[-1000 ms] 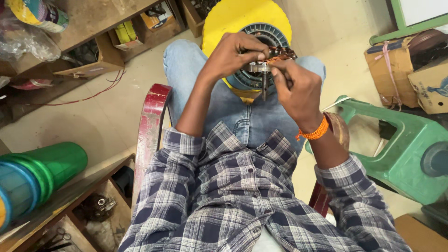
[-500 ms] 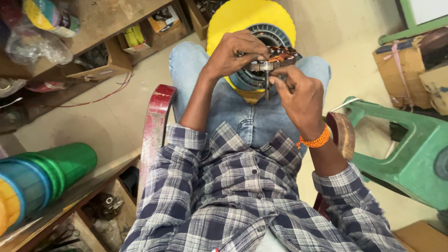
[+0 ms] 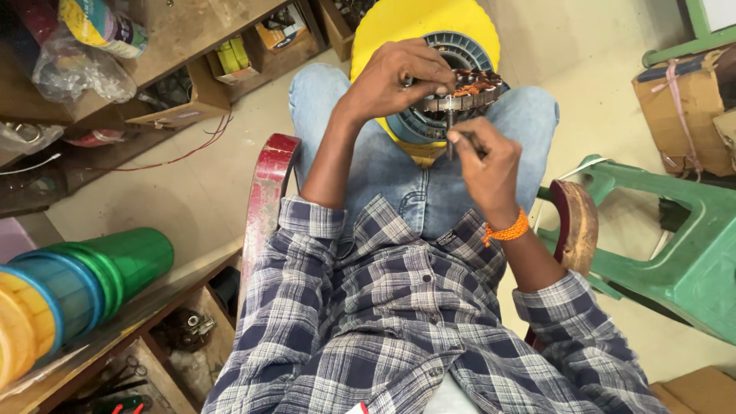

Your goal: The person sits on a chair with an electric motor armature resting on their lap and uses a screwdriver-like tool to pry and adjust the copper windings, turning the armature as they work. They briefly reach toward a workbench and pick up a pen-like tool before resuming work on the windings.

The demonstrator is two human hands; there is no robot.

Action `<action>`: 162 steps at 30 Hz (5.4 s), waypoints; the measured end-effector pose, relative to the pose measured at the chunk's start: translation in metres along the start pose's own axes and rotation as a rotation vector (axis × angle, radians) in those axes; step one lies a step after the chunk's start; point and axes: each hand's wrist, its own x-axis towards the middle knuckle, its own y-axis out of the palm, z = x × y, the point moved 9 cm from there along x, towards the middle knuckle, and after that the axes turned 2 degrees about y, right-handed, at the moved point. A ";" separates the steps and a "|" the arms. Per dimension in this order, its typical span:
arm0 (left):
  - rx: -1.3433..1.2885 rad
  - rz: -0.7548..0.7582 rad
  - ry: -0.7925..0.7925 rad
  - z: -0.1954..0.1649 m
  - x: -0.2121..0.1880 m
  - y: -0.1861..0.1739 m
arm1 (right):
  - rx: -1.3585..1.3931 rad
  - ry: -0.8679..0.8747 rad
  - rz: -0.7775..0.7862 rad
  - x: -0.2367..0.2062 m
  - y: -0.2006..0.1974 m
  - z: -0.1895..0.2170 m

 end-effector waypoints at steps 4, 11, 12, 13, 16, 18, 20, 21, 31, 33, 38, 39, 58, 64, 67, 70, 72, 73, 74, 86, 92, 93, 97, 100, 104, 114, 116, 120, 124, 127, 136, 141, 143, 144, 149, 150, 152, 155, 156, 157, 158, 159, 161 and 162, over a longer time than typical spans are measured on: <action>0.076 -0.022 -0.045 -0.022 -0.003 -0.006 | -0.011 0.079 0.036 -0.017 0.017 -0.020; 0.336 -0.321 -0.121 -0.065 -0.032 0.011 | 0.076 0.137 -0.037 -0.015 -0.044 -0.032; 0.348 -0.363 -0.131 -0.067 -0.035 0.013 | -0.004 0.087 -0.038 -0.012 -0.054 -0.023; 0.373 -0.391 -0.130 -0.069 -0.038 0.016 | -0.084 0.037 -0.039 -0.007 -0.065 -0.014; 0.449 -0.451 -0.093 -0.075 -0.041 0.020 | -0.227 -0.174 -0.044 0.014 -0.077 0.022; 0.490 -0.459 -0.064 -0.078 -0.040 0.022 | -0.262 -0.300 -0.043 0.028 -0.077 0.044; 0.512 -0.454 -0.051 -0.080 -0.037 0.025 | -0.264 -0.398 -0.033 0.043 -0.074 0.060; 0.527 -0.454 -0.046 -0.081 -0.036 0.025 | -0.264 -0.422 -0.027 0.049 -0.070 0.065; 0.472 -0.470 -0.079 -0.075 -0.040 0.025 | -0.337 -0.601 0.057 0.087 -0.029 0.045; 0.395 -0.502 -0.156 -0.070 -0.040 0.023 | -0.396 -0.615 0.036 0.092 -0.024 0.035; 0.038 -0.448 -0.787 0.013 -0.016 0.021 | -0.484 -0.602 -0.072 0.115 -0.019 0.040; -0.130 -0.382 -0.828 0.027 -0.008 0.026 | -0.470 -0.583 -0.089 0.115 -0.020 0.045; -0.239 -0.008 -0.171 0.026 -0.022 0.019 | -0.066 -0.007 -0.002 0.000 0.005 0.010; -0.172 0.074 -0.193 0.043 -0.026 0.013 | 0.042 0.084 -0.006 -0.014 0.029 -0.022; -0.309 0.077 -0.184 0.046 -0.021 0.012 | 0.021 0.057 0.002 -0.020 0.042 -0.034; -0.250 0.036 -0.182 0.027 -0.015 0.001 | -0.021 0.049 -0.033 -0.017 0.043 -0.034; -0.104 -0.048 -0.238 0.009 -0.021 -0.012 | -0.024 0.083 -0.076 -0.014 0.035 -0.033; 0.011 -0.108 -0.261 -0.004 -0.025 -0.016 | -0.017 0.097 -0.098 -0.011 0.029 -0.033; 0.101 -0.134 -0.245 -0.016 -0.026 -0.016 | -0.020 0.079 -0.102 -0.005 0.023 -0.032; 0.461 -0.481 -0.119 -0.037 -0.076 0.058 | -0.234 -0.292 0.003 -0.007 -0.045 -0.016; 0.529 -0.498 -0.087 -0.048 -0.076 0.053 | -0.241 -0.516 0.039 0.033 -0.019 0.024; 0.526 -0.495 -0.086 -0.047 -0.078 0.052 | -0.246 -0.537 0.052 0.038 -0.012 0.025; 0.519 -0.470 -0.092 -0.048 -0.079 0.046 | -0.291 -0.589 0.055 0.056 0.001 0.024; 0.500 -0.467 -0.115 -0.054 -0.075 0.040 | -0.286 -0.608 0.075 0.068 0.004 0.023; 0.247 -0.533 -0.424 -0.028 -0.075 0.034 | -0.313 -0.620 0.027 0.072 0.005 0.022; -0.450 -0.144 -0.392 0.051 -0.056 0.041 | -0.291 -0.457 0.011 0.033 0.008 0.042; -0.411 -0.087 -0.394 0.050 -0.060 0.035 | -0.239 -0.346 0.033 0.017 0.016 0.042; -0.190 0.037 -0.207 0.031 -0.048 0.026 | -0.168 -0.238 -0.003 -0.005 0.017 0.034; -0.149 0.045 -0.111 0.017 -0.038 0.019 | -0.075 -0.053 0.031 -0.014 0.022 -0.003; -0.157 0.026 -0.220 0.014 -0.043 0.018 | -0.039 0.067 0.100 -0.025 0.034 -0.033; 0.391 -0.354 -0.174 -0.041 -0.067 0.037 | -0.226 -0.184 0.015 -0.003 -0.040 -0.018; 0.465 -0.448 -0.118 -0.039 -0.079 0.043 | -0.329 -0.344 0.055 0.014 -0.035 0.021; 0.487 -0.445 -0.102 -0.036 -0.082 0.044 | -0.341 -0.454 0.064 0.022 -0.022 0.033; 0.483 -0.449 -0.100 -0.035 -0.082 0.045 | -0.341 -0.511 0.068 0.027 -0.018 0.036; 0.484 -0.452 -0.104 -0.038 -0.078 0.043 | -0.325 -0.483 0.079 0.057 0.007 0.022; 0.481 -0.443 -0.113 -0.039 -0.075 0.041 | -0.315 -0.461 0.079 0.062 0.007 0.019; 0.476 -0.422 -0.131 -0.042 -0.075 0.039 | -0.295 -0.447 0.082 0.066 0.011 0.015; 0.275 -0.448 -0.343 -0.022 -0.079 0.036 | -0.318 -0.416 0.052 0.068 0.013 0.012; 0.159 -0.430 -0.433 -0.007 -0.079 0.039 | -0.334 -0.401 0.032 0.068 0.013 0.010; 0.042 -0.410 -0.522 0.010 -0.079 0.043 | -0.330 -0.398 0.021 0.067 0.013 0.011; -0.077 -0.388 -0.613 0.028 -0.078 0.049 | -0.325 -0.395 0.012 0.065 0.013 0.011; -0.268 -0.371 -0.591 0.040 -0.071 0.055 | -0.320 -0.395 0.007 0.063 0.014 0.012; -0.644 -0.336 -0.530 0.057 -0.061 0.064 | -0.296 -0.405 -0.001 0.057 0.014 0.017; -0.610 -0.291 -0.484 0.059 -0.060 0.062 | -0.283 -0.410 -0.005 0.052 0.014 0.020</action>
